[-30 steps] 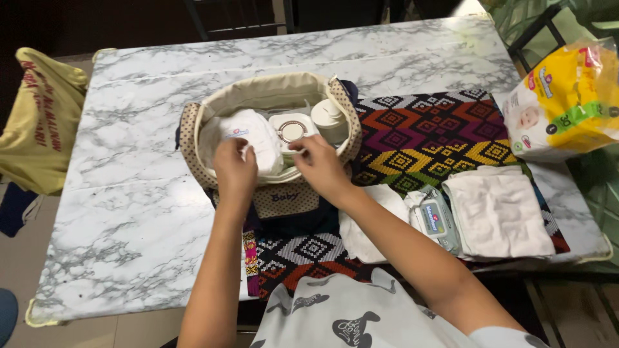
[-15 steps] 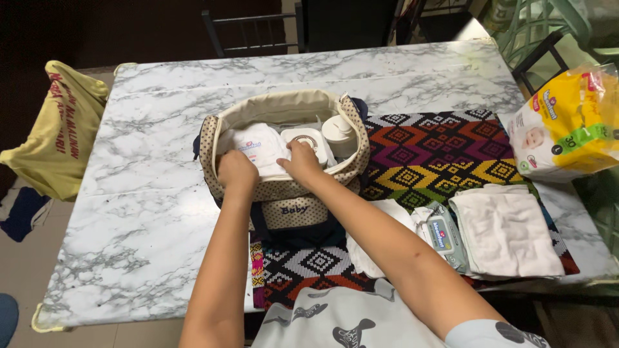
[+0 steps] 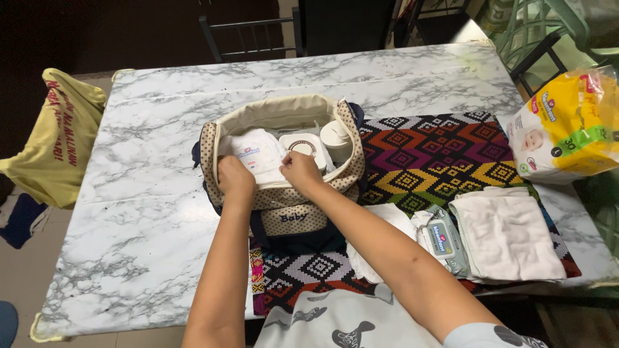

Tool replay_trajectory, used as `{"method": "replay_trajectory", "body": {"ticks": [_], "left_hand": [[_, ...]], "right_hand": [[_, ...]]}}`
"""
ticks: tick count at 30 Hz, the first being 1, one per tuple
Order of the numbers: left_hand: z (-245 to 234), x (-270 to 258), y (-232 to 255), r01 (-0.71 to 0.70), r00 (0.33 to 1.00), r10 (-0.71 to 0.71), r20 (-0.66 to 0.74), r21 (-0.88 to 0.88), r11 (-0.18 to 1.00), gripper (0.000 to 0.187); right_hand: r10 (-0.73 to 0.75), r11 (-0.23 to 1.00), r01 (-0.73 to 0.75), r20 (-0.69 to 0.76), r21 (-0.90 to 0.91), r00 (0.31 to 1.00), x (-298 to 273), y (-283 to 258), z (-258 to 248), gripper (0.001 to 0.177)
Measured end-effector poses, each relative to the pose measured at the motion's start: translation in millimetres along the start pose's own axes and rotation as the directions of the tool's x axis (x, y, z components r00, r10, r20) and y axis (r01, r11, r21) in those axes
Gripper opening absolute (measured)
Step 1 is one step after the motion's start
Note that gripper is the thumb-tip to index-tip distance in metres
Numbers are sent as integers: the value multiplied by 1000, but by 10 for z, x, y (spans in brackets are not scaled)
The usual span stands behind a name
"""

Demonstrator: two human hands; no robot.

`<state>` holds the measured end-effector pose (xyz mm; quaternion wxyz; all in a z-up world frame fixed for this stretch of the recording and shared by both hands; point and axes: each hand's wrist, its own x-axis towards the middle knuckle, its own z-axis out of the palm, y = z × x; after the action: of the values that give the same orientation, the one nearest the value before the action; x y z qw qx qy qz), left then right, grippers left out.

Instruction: The person unpacks a diaper bag on a table, removing folded cloths, baby wipes, diapers, and a pair of baby shoes one by one and placing them on the table. The person also removes a small container from the bag and sets it aside.

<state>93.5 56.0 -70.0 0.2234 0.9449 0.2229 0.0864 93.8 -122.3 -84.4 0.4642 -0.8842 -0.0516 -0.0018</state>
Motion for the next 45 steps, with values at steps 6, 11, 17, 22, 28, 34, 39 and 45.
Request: {"method": "replay_trajectory", "body": {"ticks": [6, 11, 17, 22, 28, 34, 39, 45], "left_hand": [[-54, -9, 75, 55, 998, -55, -3, 66, 996, 12], [-55, -49, 48, -39, 993, 46, -111, 70, 997, 13], [-94, -63, 67, -89, 971, 70, -227, -77, 993, 14], [-230, -68, 67, -186, 944, 127, -305, -171, 968, 15], [-317, -127, 149, -209, 925, 102, -366, -266, 941, 22], [-376, -170, 143, -107, 976, 30, -215, -354, 929, 30], [-333, -181, 117, -162, 962, 77, -261, -326, 931, 20], [-272, -145, 129, -144, 959, 52, -280, -317, 937, 22]], "right_hand": [[-82, 997, 82, -68, 2, 994, -51, -81, -79, 15], [-94, 986, 116, -177, 117, 980, -77, -80, -84, 16], [19, 974, 35, -236, 223, 972, -75, -49, -131, 17], [98, 977, -52, -214, 208, 972, -22, 46, -66, 20], [76, 980, -37, -200, 193, 977, -5, 71, -38, 36], [21, 988, -4, -109, 154, 994, -62, 87, -77, 60], [15, 993, -1, -117, 121, 993, -49, 151, -35, 34], [30, 996, -18, -133, 91, 991, -5, 234, 24, 28]]}}
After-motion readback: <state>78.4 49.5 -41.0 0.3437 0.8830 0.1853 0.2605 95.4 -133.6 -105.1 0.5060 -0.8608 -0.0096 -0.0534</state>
